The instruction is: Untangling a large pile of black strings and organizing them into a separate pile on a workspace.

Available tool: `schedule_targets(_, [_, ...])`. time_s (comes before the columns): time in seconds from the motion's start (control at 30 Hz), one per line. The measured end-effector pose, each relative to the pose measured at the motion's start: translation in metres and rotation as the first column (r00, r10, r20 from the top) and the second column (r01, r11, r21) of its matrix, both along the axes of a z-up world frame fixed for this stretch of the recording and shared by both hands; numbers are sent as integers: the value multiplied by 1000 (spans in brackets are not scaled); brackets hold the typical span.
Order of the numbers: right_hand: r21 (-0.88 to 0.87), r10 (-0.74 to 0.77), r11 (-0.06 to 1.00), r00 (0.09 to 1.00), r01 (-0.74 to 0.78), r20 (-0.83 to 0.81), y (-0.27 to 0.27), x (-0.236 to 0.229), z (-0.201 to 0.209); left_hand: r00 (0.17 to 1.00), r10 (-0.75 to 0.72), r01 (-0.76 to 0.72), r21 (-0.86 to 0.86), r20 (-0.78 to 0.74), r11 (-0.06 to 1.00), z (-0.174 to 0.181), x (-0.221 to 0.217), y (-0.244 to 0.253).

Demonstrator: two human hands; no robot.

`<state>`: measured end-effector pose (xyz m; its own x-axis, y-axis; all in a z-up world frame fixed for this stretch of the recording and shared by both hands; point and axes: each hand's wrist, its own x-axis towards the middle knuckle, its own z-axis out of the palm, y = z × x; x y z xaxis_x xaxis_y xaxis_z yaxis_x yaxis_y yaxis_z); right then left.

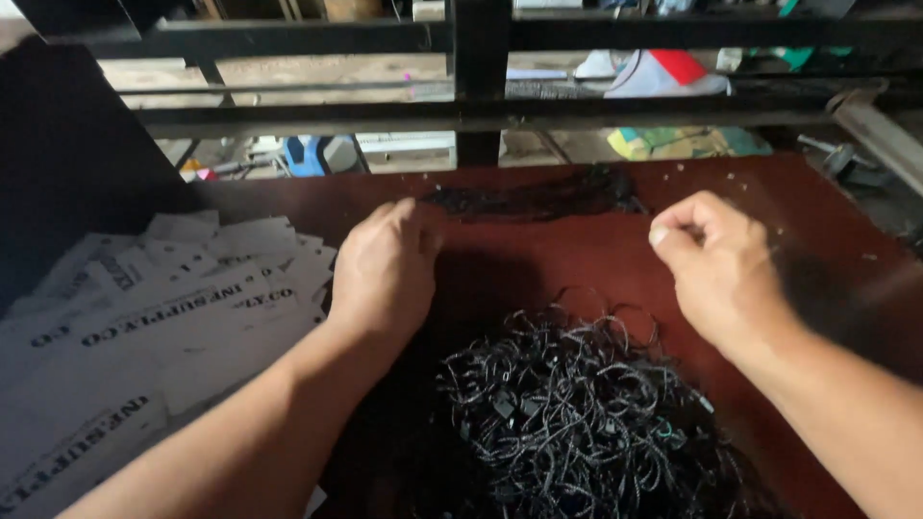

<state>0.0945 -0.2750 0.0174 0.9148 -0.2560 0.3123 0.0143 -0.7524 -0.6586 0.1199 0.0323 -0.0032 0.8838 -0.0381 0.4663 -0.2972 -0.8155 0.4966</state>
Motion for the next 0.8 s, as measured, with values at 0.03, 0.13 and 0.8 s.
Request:
schedule_targets(0.03, [1, -3, 1000, 1000, 3, -13, -3, 4, -4, 1000, -3, 3, 1, -13, 1000, 5, 0, -5])
schedule_targets(0.13, [-53, -54, 997, 995, 58, 83, -8, 18, -7, 968, 134, -141, -16, -214, 990, 14, 12, -16])
schedule_targets(0.8, [-31, -76, 996, 992, 80, 97, 10, 85, -15, 975, 141, -149, -34, -170, 988, 8, 59, -19])
